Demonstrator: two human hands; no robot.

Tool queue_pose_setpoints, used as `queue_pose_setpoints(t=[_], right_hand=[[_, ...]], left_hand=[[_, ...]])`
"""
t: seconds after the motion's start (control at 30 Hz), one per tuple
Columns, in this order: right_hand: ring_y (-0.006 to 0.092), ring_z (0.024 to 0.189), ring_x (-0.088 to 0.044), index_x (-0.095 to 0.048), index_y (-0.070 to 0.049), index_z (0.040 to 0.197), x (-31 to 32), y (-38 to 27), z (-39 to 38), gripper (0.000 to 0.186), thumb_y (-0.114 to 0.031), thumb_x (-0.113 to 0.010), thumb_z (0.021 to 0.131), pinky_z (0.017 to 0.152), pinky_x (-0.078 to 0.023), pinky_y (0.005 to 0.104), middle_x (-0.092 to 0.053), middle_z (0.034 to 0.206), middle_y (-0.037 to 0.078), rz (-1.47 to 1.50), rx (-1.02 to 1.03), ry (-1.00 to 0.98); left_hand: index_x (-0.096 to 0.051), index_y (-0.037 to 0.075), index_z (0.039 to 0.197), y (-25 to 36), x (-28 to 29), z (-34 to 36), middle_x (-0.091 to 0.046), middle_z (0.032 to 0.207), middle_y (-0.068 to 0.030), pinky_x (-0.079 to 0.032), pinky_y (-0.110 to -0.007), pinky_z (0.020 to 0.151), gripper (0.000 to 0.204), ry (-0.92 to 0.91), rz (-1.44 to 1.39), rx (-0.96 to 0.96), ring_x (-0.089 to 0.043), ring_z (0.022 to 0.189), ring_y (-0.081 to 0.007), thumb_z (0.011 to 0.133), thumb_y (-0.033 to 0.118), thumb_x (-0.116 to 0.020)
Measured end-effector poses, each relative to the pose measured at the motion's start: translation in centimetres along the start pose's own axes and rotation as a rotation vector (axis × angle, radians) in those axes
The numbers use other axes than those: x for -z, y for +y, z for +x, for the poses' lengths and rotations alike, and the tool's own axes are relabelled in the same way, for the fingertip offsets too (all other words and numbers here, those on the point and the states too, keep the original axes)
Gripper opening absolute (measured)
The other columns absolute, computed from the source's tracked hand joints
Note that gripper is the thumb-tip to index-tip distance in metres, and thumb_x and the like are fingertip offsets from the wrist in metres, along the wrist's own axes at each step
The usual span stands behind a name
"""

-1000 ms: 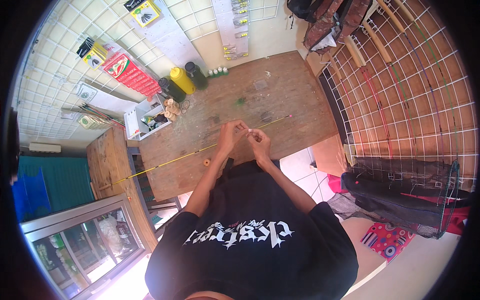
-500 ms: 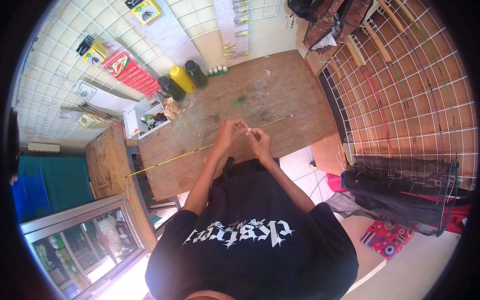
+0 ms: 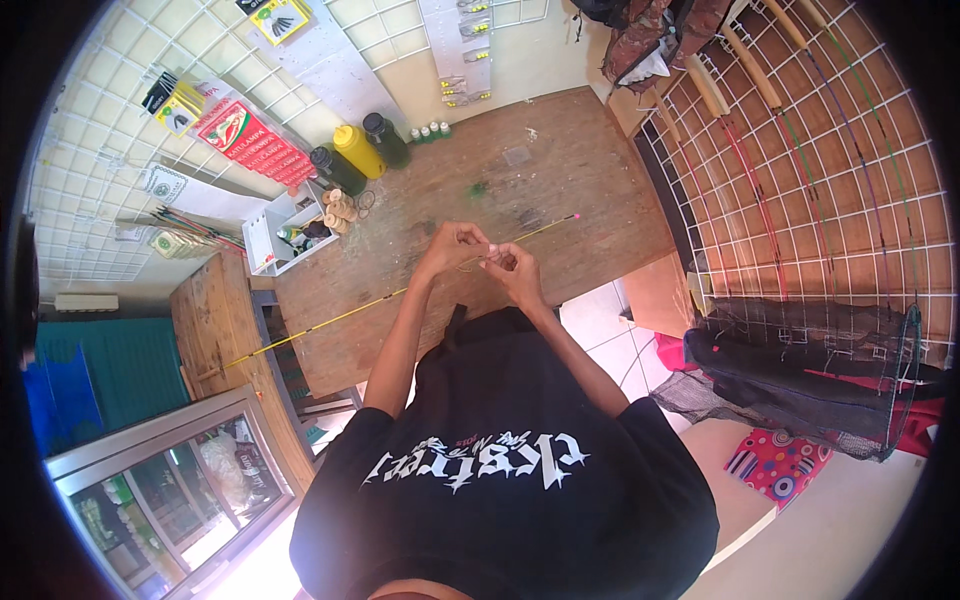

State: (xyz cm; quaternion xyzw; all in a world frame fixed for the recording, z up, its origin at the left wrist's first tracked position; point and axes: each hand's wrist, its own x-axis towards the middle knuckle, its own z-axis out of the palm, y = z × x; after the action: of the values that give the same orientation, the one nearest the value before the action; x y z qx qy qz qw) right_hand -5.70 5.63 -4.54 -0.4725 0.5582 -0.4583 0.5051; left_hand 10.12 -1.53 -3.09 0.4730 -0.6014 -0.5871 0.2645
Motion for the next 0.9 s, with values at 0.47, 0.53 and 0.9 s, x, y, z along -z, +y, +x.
queue_pose_setpoints(t=[0.47, 0.53, 0.9], right_hand=[[0.0006, 0.061, -0.046, -0.063, -0.005, 0.084, -0.3, 0.5, 0.1, 0.010, -0.012, -0.070, 0.083, 0.053, -0.036, 0.0177, -0.054, 0.067, -0.006, 0.022, 0.015, 0.074], [0.0008, 0.062, -0.047, -0.063, -0.004, 0.084, -0.3, 0.2, 0.0, 0.008, -0.011, -0.067, 0.085, 0.054, -0.037, 0.0180, -0.055, 0.068, -0.006, 0.054, 0.035, 0.091], [0.0039, 0.067, -0.055, -0.061, -0.003, 0.085, -0.3, 0.4, -0.3, 0.008, -0.010, -0.062, 0.087, 0.060, -0.044, 0.0199, -0.062, 0.073, -0.001, 0.106, 0.067, 0.153]], left_hand=[[-0.068, 0.002, 0.076, 0.7, 0.2, 0.2, -0.066, 0.065, -0.0046, -0.044, -0.024, 0.056, 0.020, 0.008, -0.027, 0.030, -0.059, 0.059, -0.0079, 0.070, 0.019, -0.078], [-0.067, 0.002, 0.077, 0.9, 0.2, 0.0, -0.067, 0.066, -0.0048, -0.044, -0.024, 0.056, 0.021, 0.020, -0.031, 0.039, -0.059, 0.060, -0.0080, 0.071, 0.019, -0.078], [-0.065, 0.004, 0.075, 0.3, -0.3, -0.4, -0.065, 0.066, -0.0031, -0.044, -0.023, 0.057, 0.019, 0.057, -0.133, 0.003, -0.058, 0.061, -0.0068, 0.073, 0.017, -0.079]])
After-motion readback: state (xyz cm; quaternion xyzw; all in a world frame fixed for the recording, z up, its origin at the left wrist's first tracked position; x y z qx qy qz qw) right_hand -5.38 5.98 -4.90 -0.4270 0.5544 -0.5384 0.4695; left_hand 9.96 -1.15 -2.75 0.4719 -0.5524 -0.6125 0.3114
